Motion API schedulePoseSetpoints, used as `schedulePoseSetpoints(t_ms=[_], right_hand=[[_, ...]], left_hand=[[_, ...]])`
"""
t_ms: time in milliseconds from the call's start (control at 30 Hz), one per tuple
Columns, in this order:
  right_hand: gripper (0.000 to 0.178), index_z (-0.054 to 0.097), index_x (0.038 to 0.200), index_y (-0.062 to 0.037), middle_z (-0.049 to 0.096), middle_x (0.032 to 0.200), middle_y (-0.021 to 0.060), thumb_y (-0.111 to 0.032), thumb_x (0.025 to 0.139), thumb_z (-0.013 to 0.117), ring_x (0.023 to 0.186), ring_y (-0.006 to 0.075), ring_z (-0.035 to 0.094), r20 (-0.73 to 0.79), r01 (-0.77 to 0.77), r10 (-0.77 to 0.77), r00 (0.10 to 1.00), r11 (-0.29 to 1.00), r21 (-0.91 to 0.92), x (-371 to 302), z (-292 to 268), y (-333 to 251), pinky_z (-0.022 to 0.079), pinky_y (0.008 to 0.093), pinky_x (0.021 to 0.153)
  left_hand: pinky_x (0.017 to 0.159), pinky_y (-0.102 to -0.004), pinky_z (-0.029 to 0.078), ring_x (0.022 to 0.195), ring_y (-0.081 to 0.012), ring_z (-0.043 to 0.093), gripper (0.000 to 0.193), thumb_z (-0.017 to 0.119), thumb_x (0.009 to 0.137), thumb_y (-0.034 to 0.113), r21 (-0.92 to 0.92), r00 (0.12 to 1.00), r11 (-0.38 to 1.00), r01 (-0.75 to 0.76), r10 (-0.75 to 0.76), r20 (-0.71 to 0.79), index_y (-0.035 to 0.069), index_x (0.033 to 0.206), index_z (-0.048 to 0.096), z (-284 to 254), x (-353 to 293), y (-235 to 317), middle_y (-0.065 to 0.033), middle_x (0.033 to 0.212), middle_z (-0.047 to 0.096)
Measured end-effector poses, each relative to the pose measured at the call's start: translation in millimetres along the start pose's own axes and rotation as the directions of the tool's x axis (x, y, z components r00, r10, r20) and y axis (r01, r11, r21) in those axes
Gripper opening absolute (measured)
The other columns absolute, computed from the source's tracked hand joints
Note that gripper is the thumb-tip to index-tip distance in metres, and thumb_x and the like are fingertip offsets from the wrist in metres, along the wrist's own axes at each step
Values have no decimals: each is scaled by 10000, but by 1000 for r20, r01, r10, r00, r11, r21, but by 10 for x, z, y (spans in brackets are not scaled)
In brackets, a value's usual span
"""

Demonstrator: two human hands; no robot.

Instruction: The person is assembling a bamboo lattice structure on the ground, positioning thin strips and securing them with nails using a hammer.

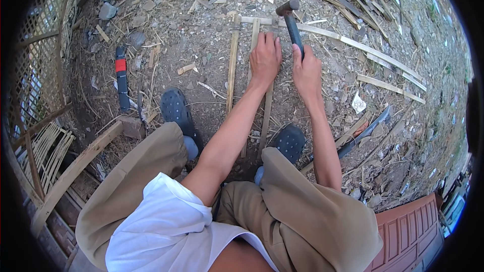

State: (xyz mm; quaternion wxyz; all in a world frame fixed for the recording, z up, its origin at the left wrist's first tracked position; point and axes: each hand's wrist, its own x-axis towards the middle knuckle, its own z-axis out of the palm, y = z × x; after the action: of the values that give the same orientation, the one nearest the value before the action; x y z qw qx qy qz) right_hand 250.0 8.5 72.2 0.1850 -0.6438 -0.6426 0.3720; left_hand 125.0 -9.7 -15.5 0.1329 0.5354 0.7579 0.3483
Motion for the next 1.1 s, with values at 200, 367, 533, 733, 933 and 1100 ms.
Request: schedulePoseSetpoints(t_ms=[200, 367, 533, 733, 933, 1100], right_hand=[[373, 655, 1089, 42, 675, 735, 344, -318, 1169, 605, 748, 566, 711, 6, 25, -25, 1000, 999, -27, -24, 41, 35, 516, 607, 644], [356, 617, 1092, 31, 676, 726, 339, -317, 1171, 603, 739, 568, 711, 16, 25, -25, 1000, 998, -49, -101, 31, 76, 510, 622, 627], [353, 578, 1095, 30, 670, 702, 327, -312, 1181, 584, 715, 568, 705, -61, 143, -146, 987, 988, -50, -224, -43, -16, 497, 629, 596], [332, 553, 1117, 35, 669, 708, 335, -290, 1183, 571, 709, 572, 700, 14, 124, -123, 992, 975, -186, -94, -32, -92, 513, 641, 590], [357, 543, 1143, 54, 676, 726, 349, -301, 1180, 570, 742, 589, 702, 9, 140, -141, 990, 973, -185, -198, 121, 63, 526, 661, 630], [346, 550, 1123, 51, 682, 738, 351, -289, 1180, 575, 741, 590, 701, 53, 126, -119, 991, 979, -157, -247, 103, -86, 518, 660, 625]], left_hand=[[651, -592, 580, 795, -488, 717, 189, 651, 1111, 221, 37, 1000, 999, 15, -16, 21, 38, 1099, 607, 23, 3, 9, -205, 1054, 625], [641, -552, 605, 817, -441, 751, 144, 660, 1101, 175, 93, 1000, 996, -9, 6, 27, 39, 1114, 614, 26, -4, 24, -200, 1050, 621], [638, -550, 606, 813, -440, 752, 150, 661, 1101, 179, 80, 1000, 997, -1, 0, 13, 40, 1128, 612, 11, 1, 30, -195, 1062, 624], [631, -551, 606, 811, -440, 752, 164, 664, 1100, 191, 97, 1000, 995, 2, -3, 10, 42, 1147, 614, 38, -10, -9, -190, 1079, 628], [654, -583, 570, 801, -469, 723, 170, 682, 1087, 202, 38, 1000, 999, 19, -19, 4, 48, 1117, 617, 71, -40, 8, -196, 1065, 622], [634, -550, 608, 815, -431, 757, 165, 673, 1094, 194, 77, 999, 997, 7, -10, 34, 43, 1124, 614, 16, -45, -25, -190, 1080, 626]])
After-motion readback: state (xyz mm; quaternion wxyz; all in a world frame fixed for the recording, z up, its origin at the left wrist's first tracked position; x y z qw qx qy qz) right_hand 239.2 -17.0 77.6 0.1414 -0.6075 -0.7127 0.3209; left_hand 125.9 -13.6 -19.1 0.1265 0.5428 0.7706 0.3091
